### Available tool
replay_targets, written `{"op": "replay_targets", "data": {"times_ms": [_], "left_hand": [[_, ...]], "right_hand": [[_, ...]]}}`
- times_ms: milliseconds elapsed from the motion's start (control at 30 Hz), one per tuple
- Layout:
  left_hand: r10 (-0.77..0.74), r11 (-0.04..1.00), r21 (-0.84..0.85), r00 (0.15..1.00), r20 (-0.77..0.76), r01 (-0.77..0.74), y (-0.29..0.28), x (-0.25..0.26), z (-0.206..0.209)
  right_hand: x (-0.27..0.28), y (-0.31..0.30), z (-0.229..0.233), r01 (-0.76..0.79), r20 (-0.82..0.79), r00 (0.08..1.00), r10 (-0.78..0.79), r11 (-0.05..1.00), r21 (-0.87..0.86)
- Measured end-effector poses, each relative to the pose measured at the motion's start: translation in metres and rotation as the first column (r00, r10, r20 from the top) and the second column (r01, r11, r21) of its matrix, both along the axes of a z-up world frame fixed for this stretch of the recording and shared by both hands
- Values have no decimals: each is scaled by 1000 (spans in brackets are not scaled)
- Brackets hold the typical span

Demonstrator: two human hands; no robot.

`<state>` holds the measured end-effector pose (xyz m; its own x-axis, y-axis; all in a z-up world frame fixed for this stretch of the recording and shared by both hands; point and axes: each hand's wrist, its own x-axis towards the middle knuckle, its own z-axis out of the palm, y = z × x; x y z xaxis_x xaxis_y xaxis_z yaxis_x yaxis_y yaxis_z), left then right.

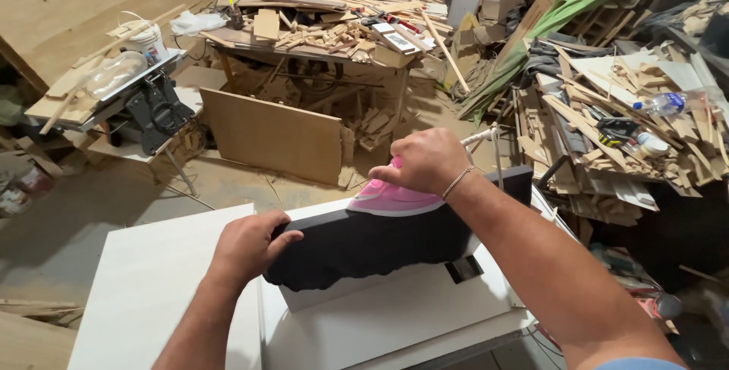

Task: Applying edge banding to a wooden board using a clothes iron and trimming the excess

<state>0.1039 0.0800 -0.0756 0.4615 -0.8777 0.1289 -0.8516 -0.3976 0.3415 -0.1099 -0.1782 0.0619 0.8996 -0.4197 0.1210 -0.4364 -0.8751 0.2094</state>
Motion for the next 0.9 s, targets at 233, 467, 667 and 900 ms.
{"op": "replay_targets", "data": {"times_ms": [233,467,667,900], "left_hand": [[-40,994,-101,997,-67,33,10,-9,17],[-144,942,-294,986,78,161,3,-5,-12],[-147,913,-348,966,212,215,1,1,-29],[-108,896,-403,972,208,186,11,2,-29]], "right_hand": [[5,14,-1,-15,9,1000,15,1000,-10],[9,20,-6,-43,62,997,44,999,-27],[10,24,-7,-47,84,995,48,999,-16],[15,16,-14,-47,102,993,51,998,-37]]}}
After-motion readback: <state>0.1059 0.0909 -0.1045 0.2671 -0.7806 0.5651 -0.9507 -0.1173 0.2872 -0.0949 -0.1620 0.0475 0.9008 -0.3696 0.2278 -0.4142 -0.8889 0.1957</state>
